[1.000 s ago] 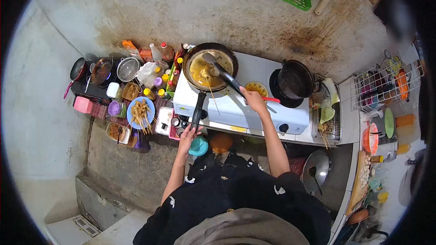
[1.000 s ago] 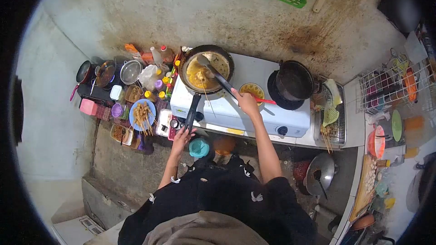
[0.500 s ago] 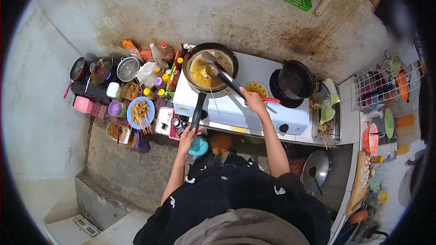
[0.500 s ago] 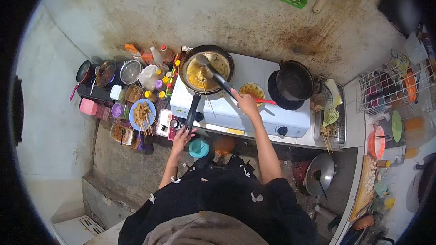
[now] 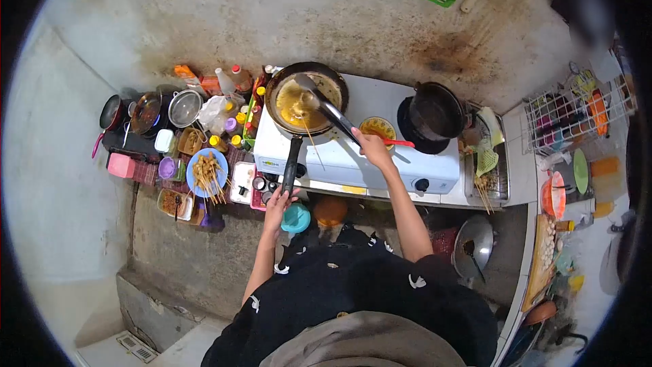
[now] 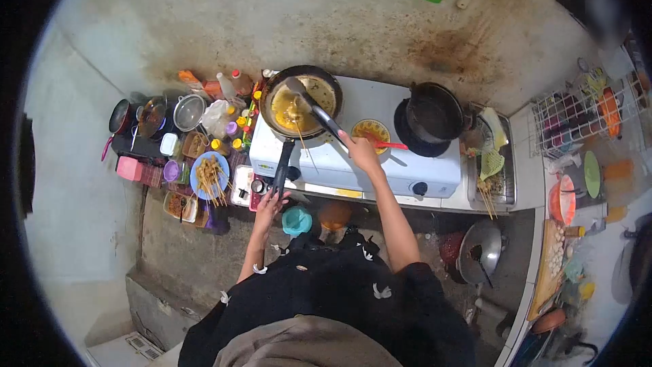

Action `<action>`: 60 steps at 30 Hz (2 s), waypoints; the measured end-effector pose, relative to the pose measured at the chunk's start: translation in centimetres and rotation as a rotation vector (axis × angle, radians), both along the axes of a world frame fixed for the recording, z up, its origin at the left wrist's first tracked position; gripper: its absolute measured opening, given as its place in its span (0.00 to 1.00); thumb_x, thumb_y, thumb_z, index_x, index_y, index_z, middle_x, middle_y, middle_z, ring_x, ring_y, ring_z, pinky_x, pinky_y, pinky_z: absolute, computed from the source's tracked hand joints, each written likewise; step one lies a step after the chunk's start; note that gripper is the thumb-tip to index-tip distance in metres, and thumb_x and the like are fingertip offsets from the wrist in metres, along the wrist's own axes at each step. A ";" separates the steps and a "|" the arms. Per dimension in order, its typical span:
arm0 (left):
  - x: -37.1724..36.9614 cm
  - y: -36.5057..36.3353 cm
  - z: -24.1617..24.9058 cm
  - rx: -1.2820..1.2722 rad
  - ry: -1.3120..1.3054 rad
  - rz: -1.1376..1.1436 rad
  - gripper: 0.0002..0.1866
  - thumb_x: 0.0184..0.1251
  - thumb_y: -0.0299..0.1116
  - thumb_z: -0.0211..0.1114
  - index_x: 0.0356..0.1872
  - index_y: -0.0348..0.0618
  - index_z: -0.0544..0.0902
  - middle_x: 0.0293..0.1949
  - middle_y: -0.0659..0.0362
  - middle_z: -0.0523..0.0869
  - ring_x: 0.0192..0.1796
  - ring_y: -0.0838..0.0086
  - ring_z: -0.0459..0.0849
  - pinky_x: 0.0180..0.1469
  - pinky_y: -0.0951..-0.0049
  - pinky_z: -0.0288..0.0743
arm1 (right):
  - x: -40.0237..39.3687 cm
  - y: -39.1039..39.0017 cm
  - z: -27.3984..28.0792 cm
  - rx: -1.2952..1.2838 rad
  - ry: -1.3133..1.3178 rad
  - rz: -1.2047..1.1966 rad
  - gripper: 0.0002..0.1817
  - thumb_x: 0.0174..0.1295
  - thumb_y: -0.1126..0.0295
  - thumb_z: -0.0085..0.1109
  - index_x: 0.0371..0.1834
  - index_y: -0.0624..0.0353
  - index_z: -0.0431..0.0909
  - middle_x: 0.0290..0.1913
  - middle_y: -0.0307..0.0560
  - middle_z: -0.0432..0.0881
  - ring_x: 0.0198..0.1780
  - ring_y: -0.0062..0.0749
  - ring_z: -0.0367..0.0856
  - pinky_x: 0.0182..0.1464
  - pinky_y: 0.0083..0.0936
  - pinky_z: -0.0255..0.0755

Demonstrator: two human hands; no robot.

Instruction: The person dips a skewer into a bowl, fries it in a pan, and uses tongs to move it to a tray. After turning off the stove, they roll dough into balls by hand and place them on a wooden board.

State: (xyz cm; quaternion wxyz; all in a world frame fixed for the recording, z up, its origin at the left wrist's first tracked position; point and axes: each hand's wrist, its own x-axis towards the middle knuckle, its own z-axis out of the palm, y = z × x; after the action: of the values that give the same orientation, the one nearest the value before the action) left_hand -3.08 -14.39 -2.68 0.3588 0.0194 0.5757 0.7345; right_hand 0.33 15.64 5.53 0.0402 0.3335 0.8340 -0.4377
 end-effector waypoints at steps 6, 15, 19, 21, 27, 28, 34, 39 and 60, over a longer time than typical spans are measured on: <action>0.0 0.0 0.3 0.018 -0.030 0.009 0.21 0.67 0.35 0.51 0.58 0.38 0.65 0.45 0.52 0.80 0.38 0.81 0.78 0.42 0.84 0.70 | 0.1 -0.2 -0.6 0.009 -0.001 0.015 0.42 0.54 0.33 0.39 0.23 0.70 0.77 0.21 0.60 0.77 0.30 0.52 0.77 0.37 0.39 0.67; -0.1 0.0 0.6 -0.026 -0.020 -0.009 0.20 0.67 0.35 0.51 0.57 0.40 0.66 0.45 0.53 0.81 0.38 0.80 0.78 0.43 0.83 0.70 | 0.3 -1.4 0.7 0.063 0.038 -0.058 0.40 0.54 0.34 0.40 0.25 0.68 0.79 0.23 0.63 0.77 0.32 0.54 0.78 0.39 0.39 0.68; -0.1 0.0 0.5 -0.007 -0.022 0.000 0.19 0.67 0.35 0.51 0.56 0.40 0.67 0.45 0.54 0.81 0.39 0.80 0.78 0.43 0.83 0.70 | 0.0 -0.5 -0.3 0.068 0.003 0.026 0.39 0.57 0.36 0.39 0.19 0.68 0.75 0.16 0.48 0.73 0.22 0.37 0.74 0.31 0.31 0.66; -0.2 0.0 0.5 -0.009 -0.026 0.005 0.19 0.67 0.35 0.52 0.57 0.40 0.67 0.45 0.54 0.81 0.39 0.80 0.78 0.44 0.83 0.70 | 0.0 -0.3 -0.8 0.017 0.037 0.007 0.39 0.57 0.36 0.38 0.18 0.67 0.75 0.15 0.48 0.72 0.22 0.36 0.73 0.30 0.31 0.65; -0.1 -0.1 0.2 0.015 -0.028 0.011 0.19 0.67 0.35 0.52 0.56 0.39 0.66 0.44 0.53 0.81 0.40 0.80 0.78 0.45 0.82 0.71 | 0.2 0.4 -0.5 0.005 -0.021 0.024 0.41 0.55 0.33 0.37 0.19 0.68 0.75 0.18 0.52 0.74 0.26 0.42 0.76 0.35 0.35 0.66; -0.1 -0.1 0.1 0.017 -0.016 0.002 0.19 0.67 0.35 0.52 0.56 0.38 0.66 0.44 0.53 0.81 0.40 0.80 0.78 0.45 0.82 0.71 | 0.1 0.2 0.0 0.007 -0.021 0.029 0.41 0.55 0.33 0.37 0.19 0.68 0.75 0.18 0.52 0.74 0.26 0.42 0.76 0.35 0.35 0.66; -0.3 -0.2 -0.4 0.014 0.012 -0.016 0.20 0.67 0.35 0.52 0.56 0.37 0.66 0.44 0.52 0.81 0.39 0.80 0.78 0.45 0.82 0.71 | 0.3 -0.1 0.4 0.083 -0.021 0.034 0.40 0.55 0.33 0.37 0.19 0.66 0.75 0.17 0.49 0.73 0.26 0.38 0.75 0.34 0.34 0.66; 0.1 0.1 0.5 0.026 -0.007 0.009 0.20 0.67 0.34 0.52 0.56 0.36 0.66 0.44 0.52 0.81 0.40 0.80 0.78 0.45 0.81 0.71 | 0.4 -0.4 0.6 0.100 -0.021 -0.003 0.40 0.55 0.33 0.37 0.18 0.66 0.74 0.19 0.52 0.75 0.28 0.39 0.76 0.36 0.33 0.67; 0.9 1.1 -0.4 -0.240 0.472 0.266 0.19 0.64 0.30 0.54 0.56 0.39 0.67 0.48 0.57 0.76 0.43 0.79 0.76 0.48 0.81 0.68 | 1.5 -2.2 0.0 0.334 0.229 -0.096 0.30 0.55 0.41 0.48 0.40 0.60 0.75 0.29 0.61 0.79 0.34 0.54 0.79 0.38 0.42 0.69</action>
State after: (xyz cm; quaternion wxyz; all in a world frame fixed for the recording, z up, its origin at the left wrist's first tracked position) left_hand -2.13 -13.28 -3.04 0.1154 0.0716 0.7233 0.6770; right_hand 1.86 13.44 5.57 -0.1315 0.3228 0.8774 -0.3297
